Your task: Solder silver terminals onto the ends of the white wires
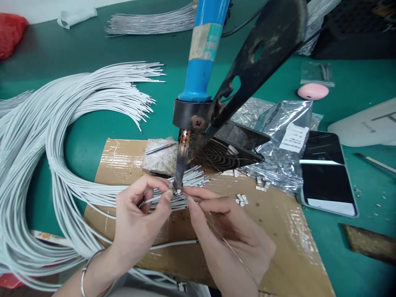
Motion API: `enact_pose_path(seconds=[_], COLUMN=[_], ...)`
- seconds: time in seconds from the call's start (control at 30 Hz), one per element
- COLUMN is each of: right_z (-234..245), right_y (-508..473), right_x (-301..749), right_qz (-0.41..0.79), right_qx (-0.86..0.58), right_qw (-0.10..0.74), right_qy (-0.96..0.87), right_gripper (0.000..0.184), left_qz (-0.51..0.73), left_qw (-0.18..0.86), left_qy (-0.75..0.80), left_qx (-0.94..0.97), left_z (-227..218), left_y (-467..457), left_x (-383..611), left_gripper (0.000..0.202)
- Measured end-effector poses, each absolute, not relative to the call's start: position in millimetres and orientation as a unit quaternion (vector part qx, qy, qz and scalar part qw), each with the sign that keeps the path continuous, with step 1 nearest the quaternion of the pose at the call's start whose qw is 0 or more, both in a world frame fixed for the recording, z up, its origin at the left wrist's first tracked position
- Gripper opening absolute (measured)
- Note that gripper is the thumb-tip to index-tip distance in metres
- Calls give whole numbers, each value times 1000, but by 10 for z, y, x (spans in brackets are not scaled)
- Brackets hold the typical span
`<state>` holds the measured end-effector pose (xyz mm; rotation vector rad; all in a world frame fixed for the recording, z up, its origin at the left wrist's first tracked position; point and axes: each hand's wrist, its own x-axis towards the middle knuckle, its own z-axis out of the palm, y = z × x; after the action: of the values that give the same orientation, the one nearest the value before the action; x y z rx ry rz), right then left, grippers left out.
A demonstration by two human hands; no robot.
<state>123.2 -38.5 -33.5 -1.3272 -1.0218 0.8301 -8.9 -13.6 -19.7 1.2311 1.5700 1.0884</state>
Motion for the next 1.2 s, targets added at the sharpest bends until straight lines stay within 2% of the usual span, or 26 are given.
enact_pose_path(seconds=[0.43,0.73,1.2], right_z=[-364,-346,-354], right_y=[-382,-377,-381], right_x=[1240,1223,1239], right_qz=[329,356,344], right_qx=[-571,-581,-576], right_qw=[592,581,583], right_qy=[-463,-446,-459], right_gripper=[17,17,15], left_qz=[429,426,426], left_qw=[421,424,480], left_qy=[626,628,625], left_qx=[497,494,444], left_z=[-183,-160,-53], left_y=[-143,-107,-10], left_x=[-89,-75,-42], left_gripper=[11,11,12])
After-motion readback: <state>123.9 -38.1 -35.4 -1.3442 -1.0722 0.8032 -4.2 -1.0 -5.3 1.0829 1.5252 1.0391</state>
